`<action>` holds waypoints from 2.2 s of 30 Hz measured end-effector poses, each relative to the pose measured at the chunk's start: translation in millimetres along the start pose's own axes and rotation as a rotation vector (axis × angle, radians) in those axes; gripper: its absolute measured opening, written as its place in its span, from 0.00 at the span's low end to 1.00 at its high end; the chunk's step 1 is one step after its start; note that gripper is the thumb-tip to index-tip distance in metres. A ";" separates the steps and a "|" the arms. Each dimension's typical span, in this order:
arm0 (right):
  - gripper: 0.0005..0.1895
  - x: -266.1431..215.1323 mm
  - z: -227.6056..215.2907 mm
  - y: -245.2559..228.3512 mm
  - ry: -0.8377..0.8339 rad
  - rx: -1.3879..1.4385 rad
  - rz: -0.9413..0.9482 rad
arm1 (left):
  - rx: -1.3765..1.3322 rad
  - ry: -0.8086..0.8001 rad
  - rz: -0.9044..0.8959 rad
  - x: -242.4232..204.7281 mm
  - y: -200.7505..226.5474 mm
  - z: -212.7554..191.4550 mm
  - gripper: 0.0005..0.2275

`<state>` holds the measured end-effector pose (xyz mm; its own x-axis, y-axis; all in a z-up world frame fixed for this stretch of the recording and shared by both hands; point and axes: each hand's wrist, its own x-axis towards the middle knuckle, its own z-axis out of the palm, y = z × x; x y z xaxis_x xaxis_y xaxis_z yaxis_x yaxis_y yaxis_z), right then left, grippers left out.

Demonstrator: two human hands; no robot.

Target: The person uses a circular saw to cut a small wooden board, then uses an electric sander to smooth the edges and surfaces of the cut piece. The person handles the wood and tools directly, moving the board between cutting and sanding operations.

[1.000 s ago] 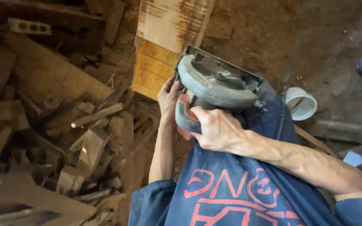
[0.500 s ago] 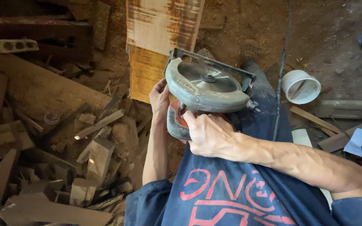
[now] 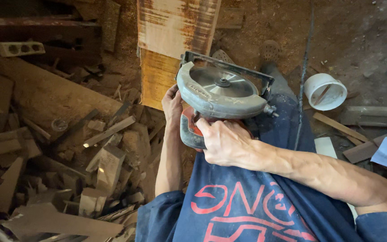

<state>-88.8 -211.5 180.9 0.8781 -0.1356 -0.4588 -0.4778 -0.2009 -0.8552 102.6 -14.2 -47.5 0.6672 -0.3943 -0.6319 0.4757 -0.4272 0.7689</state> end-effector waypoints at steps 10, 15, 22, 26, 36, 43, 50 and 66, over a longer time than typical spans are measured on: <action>0.22 5.2 4.0 -4.4 -0.026 -0.026 0.025 | -0.007 0.023 0.000 -0.3 4.8 -1.3 0.17; 0.21 9.4 4.3 -6.4 -0.018 -0.032 0.029 | -0.022 0.002 0.000 0.9 5.4 -3.3 0.17; 0.22 11.9 2.0 -9.3 -0.024 -0.024 0.014 | -0.044 0.003 -0.008 4.8 5.1 -6.2 0.16; 0.22 14.8 1.4 -11.5 -0.025 -0.033 0.010 | -0.039 0.025 -0.012 6.2 3.7 -8.5 0.16; 0.21 23.1 1.1 -15.7 -0.035 -0.030 0.022 | -0.082 0.035 -0.058 13.0 9.0 -13.0 0.17; 0.20 30.2 2.5 -18.5 -0.002 0.007 0.001 | -0.081 0.035 -0.077 12.4 18.0 -14.1 0.17; 0.20 36.4 4.5 -22.7 -0.034 -0.003 0.010 | -0.112 0.028 -0.090 11.2 24.4 -14.9 0.16; 0.20 54.9 8.1 -36.6 -0.028 -0.010 0.011 | -0.134 0.040 -0.143 20.1 42.7 -25.5 0.16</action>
<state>-22.9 -203.8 185.0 0.8729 -0.1108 -0.4752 -0.4879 -0.2089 -0.8475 151.0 -19.6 -24.9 0.6083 -0.3032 -0.7335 0.6379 -0.3633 0.6791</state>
